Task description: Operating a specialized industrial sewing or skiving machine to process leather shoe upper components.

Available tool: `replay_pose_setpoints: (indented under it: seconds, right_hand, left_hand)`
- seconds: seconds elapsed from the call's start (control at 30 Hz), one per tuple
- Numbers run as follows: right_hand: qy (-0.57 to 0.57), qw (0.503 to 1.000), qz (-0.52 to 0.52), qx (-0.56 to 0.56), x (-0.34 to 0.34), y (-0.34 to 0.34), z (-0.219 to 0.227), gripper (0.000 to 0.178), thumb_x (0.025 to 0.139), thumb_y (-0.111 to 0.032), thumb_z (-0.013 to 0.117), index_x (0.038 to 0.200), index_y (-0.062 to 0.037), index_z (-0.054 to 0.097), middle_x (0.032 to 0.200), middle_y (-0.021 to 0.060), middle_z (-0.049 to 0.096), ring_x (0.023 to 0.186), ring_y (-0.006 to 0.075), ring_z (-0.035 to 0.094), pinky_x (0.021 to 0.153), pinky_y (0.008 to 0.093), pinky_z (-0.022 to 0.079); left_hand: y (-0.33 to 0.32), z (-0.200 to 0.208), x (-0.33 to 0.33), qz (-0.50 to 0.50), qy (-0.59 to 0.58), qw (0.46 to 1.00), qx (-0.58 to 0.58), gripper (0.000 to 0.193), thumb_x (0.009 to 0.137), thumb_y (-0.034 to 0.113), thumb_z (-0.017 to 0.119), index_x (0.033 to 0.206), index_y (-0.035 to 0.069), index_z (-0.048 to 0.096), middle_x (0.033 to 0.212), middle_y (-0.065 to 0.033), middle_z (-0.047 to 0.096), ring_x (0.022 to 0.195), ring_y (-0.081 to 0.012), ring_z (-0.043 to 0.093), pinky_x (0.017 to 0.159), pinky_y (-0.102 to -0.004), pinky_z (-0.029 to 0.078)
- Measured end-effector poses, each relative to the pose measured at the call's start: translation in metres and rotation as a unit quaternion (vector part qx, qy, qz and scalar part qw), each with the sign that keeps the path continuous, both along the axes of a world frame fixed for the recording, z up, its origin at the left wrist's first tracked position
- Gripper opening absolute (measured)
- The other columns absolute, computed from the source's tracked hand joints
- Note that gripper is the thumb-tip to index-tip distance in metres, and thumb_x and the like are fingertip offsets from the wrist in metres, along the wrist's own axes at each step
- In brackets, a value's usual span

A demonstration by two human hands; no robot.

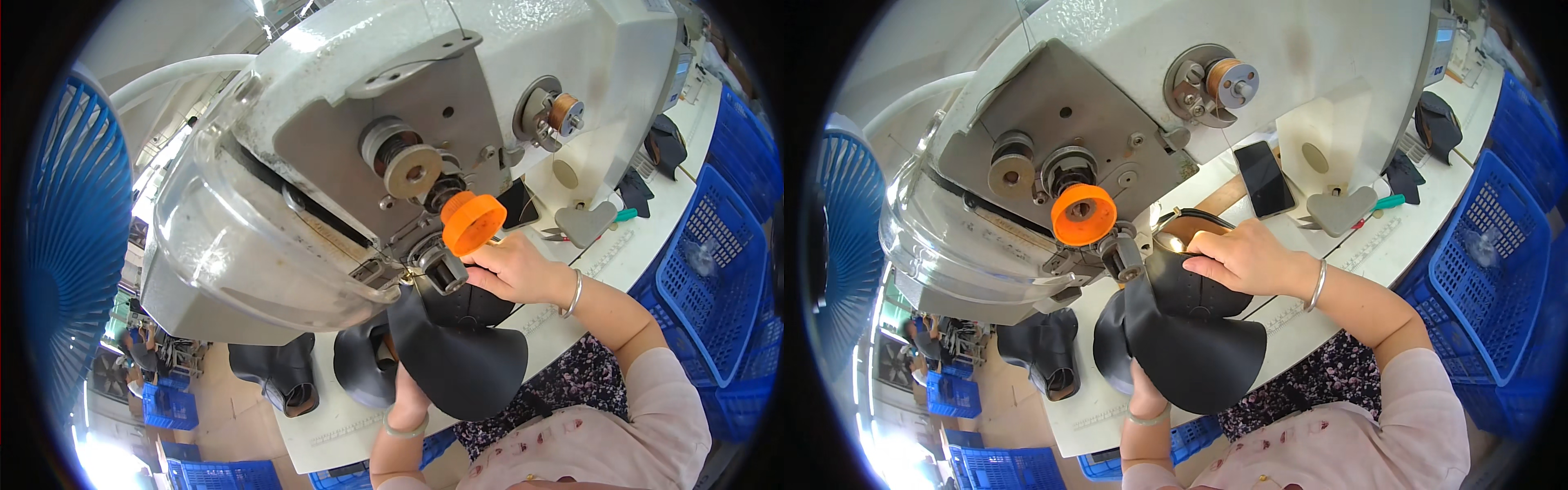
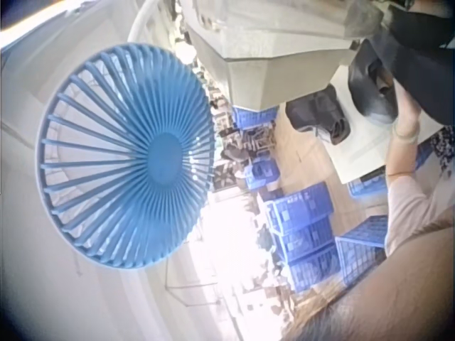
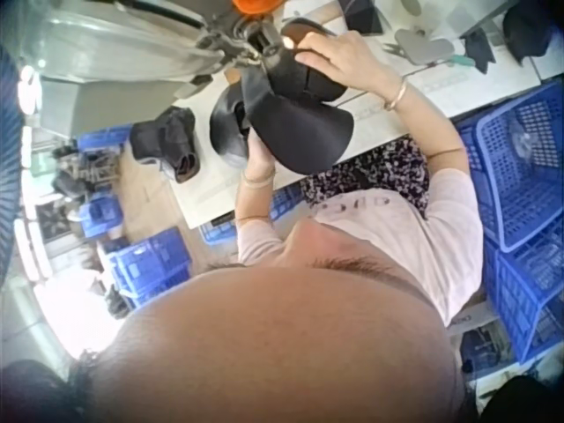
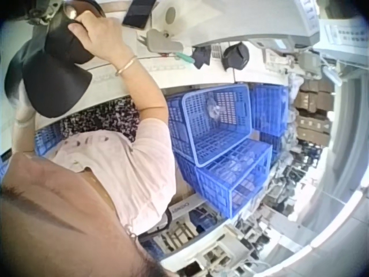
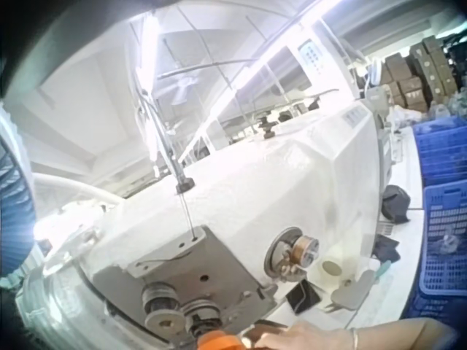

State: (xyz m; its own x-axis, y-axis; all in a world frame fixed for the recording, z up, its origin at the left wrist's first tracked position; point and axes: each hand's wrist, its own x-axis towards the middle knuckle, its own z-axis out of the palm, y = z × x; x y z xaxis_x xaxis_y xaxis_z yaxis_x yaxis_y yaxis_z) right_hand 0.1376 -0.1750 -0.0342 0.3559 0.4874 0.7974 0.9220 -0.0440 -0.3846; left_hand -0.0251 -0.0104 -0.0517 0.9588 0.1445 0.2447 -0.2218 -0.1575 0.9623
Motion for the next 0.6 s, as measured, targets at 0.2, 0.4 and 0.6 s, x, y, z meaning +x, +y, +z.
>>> replay_pose_setpoints:
  seconds: [0.2,0.4,0.6]
  right_hand:
    - [0.041,0.999,-0.002,-0.029,-0.004,-0.006,0.009,0.022,0.09,-0.03,0.062,0.086,-0.009,0.058,0.052,0.0071,0.053,0.045,0.0264,0.053,0.044,0.0364,0.039]
    - [0.108,0.992,0.035,-0.049,0.001,-0.006,0.012,0.022,0.09,-0.03,0.061,0.087,-0.0075,0.062,0.059,0.0114,0.056,0.051,0.0285,0.055,0.05,0.037,0.041]
    - [0.183,0.978,0.083,-0.055,0.005,-0.005,0.009,0.022,0.09,-0.029,0.062,0.087,-0.0064,0.063,0.064,0.0134,0.058,0.055,0.0298,0.056,0.053,0.0357,0.043]
  left_hand:
    - [-0.016,-0.005,-0.031,-0.095,0.025,0.928,-0.359,0.054,0.088,0.021,0.061,0.132,-0.005,0.043,0.129,-0.0172,0.054,0.117,-0.0295,0.054,0.102,-0.0401,0.041]
    - [-0.019,-0.032,-0.022,-0.145,0.086,0.791,-0.588,0.035,0.088,0.004,0.054,0.122,-0.003,0.051,0.114,-0.0154,0.062,0.102,-0.0269,0.062,0.09,-0.0362,0.05]
    - [-0.019,-0.017,-0.011,0.0,-0.001,0.986,-0.166,0.018,0.09,-0.004,0.056,0.107,-0.004,0.062,0.099,-0.0025,0.064,0.09,-0.0097,0.056,0.082,-0.0252,0.045]
